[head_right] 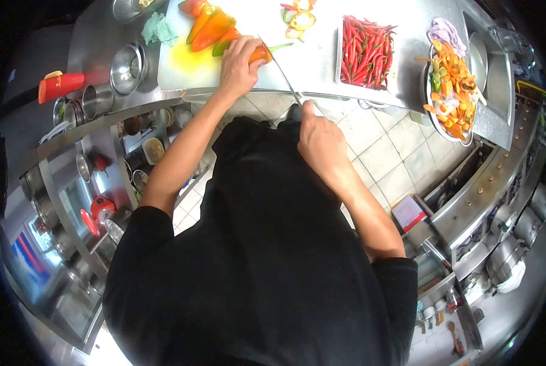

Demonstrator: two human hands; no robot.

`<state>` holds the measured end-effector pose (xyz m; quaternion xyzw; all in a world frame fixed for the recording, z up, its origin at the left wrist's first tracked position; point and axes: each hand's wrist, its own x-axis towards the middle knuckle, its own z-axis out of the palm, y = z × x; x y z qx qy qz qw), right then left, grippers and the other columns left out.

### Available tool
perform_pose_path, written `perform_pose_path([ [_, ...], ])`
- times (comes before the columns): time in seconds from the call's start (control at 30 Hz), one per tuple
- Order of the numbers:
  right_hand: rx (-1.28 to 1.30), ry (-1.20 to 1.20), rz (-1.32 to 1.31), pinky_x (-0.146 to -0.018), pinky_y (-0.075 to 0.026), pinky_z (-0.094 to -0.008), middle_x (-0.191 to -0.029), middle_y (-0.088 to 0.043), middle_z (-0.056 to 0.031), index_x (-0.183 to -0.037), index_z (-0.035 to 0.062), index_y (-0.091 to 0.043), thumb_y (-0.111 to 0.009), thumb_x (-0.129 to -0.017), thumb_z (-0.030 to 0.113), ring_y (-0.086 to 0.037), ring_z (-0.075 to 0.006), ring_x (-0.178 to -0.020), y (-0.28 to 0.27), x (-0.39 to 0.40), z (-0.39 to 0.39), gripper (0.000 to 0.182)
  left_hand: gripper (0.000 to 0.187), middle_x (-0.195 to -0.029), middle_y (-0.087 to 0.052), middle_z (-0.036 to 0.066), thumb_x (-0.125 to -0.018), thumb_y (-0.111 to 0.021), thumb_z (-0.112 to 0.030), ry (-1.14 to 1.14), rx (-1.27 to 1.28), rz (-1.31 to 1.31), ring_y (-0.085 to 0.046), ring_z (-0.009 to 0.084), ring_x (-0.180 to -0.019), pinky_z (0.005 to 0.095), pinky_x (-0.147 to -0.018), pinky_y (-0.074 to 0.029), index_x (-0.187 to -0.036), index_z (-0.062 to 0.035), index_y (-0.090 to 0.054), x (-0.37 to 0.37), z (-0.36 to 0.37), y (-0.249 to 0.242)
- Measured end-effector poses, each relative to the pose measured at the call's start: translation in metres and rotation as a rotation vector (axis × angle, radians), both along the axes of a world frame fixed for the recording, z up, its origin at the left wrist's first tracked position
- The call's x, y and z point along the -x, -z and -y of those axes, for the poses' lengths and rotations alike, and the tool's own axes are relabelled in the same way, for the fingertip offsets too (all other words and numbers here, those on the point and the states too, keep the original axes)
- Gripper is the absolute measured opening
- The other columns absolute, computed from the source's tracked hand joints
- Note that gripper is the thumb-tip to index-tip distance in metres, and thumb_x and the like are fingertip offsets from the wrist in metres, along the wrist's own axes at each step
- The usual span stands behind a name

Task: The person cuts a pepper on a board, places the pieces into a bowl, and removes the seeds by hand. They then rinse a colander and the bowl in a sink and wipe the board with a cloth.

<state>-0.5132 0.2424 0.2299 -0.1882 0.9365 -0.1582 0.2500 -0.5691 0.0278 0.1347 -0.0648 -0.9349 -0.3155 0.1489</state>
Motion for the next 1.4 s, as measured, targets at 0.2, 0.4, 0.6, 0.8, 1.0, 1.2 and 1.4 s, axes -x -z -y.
perform_pose_path([
  [0.2, 0.066, -0.028, -0.048, -0.066, -0.051, -0.0485, -0.072, -0.062, -0.0264, -0.102, -0.0060, -0.044, -0.051, -0.075, 0.002, -0.063, -0.0424, -0.071, 0.064, 0.056, 0.044, 0.028, 0.037, -0.108, -0.055, 0.007, -0.071, -0.066, -0.005, 0.012, 0.003, 0.020, -0.051, 0.0284, -0.101, 0.0393, -0.080, -0.039, -0.106, -0.0091, -0.055, 0.008, 0.007, 0.003],
  [0.4, 0.191, 0.075, 0.238, -0.073, -0.050, -0.0485, -0.083, -0.063, -0.0268, -0.113, -0.0033, -0.044, -0.053, -0.081, 0.013, -0.063, -0.0425, -0.077, 0.062, 0.093, 0.044, 0.037, 0.041, -0.116, -0.051, 0.003, -0.069, -0.068, -0.006, -0.149, 0.177, -0.119, -0.044, 0.0272, -0.108, 0.0442, -0.086, -0.032, -0.107, -0.0142, -0.059, 0.003, 0.014, -0.003],
  [0.6, 0.526, 0.182, 0.190, -0.042, -0.039, -0.0274, -0.070, -0.056, -0.0056, -0.111, 0.0013, -0.051, -0.050, -0.086, 0.010, -0.051, -0.0129, -0.051, 0.075, 0.096, 0.015, 0.027, 0.043, -0.111, -0.053, 0.008, -0.070, -0.056, 0.007, -0.603, 0.018, -0.351, -0.051, 0.0266, -0.099, 0.0376, -0.088, -0.038, -0.108, -0.0127, -0.061, -0.089, 0.142, -0.036],
  [0.8, 0.554, 0.448, 0.265, -0.037, -0.037, -0.0224, -0.073, -0.054, -0.0060, -0.119, 0.0041, -0.042, -0.050, -0.090, 0.009, -0.051, -0.0111, -0.048, 0.055, 0.046, 0.028, 0.031, 0.045, -0.103, -0.060, 0.014, -0.063, -0.056, 0.008, -1.324, 0.176, -0.149, -0.060, 0.0327, -0.092, 0.0425, -0.078, -0.047, -0.105, -0.0081, -0.061, -0.327, 0.428, 0.017],
  [1.0, 0.275, 0.503, 0.193, -0.039, -0.036, -0.0261, -0.064, -0.051, -0.0032, -0.110, 0.0031, -0.046, -0.049, -0.087, 0.015, -0.047, -0.0108, -0.047, 0.066, 0.025, 0.018, 0.026, 0.052, -0.132, -0.047, 0.018, -0.079, -0.046, -0.001, -0.547, 0.500, 0.169, -0.043, 0.0346, -0.123, 0.0424, -0.103, -0.034, -0.131, -0.0054, -0.048, -0.442, 0.567, 0.026],
  [1.2, 0.146, 0.450, 0.044, -0.046, -0.048, -0.0371, -0.065, -0.057, -0.0163, -0.106, 0.0003, -0.043, -0.047, -0.085, 0.007, -0.058, -0.0250, -0.049, 0.022, -0.003, 0.086, 0.022, 0.057, -0.131, -0.046, 0.016, -0.074, -0.057, 0.005, -0.530, 0.616, 0.596, -0.046, 0.0353, -0.115, 0.0436, -0.100, -0.037, -0.129, -0.0125, -0.049, -0.412, 0.604, 0.044],
  [1.4, 0.256, 0.444, -0.086, -0.068, -0.046, -0.0550, -0.073, -0.058, -0.0340, -0.113, -0.0077, -0.041, -0.045, -0.080, 0.001, -0.058, -0.0493, -0.075, 0.082, -0.002, 0.140, 0.035, 0.052, -0.123, -0.049, 0.019, -0.077, -0.066, -0.009, -0.895, 0.116, 0.255, -0.046, 0.0331, -0.114, 0.0423, -0.097, -0.036, -0.125, -0.0018, -0.046, -0.408, 0.556, 0.047],
])
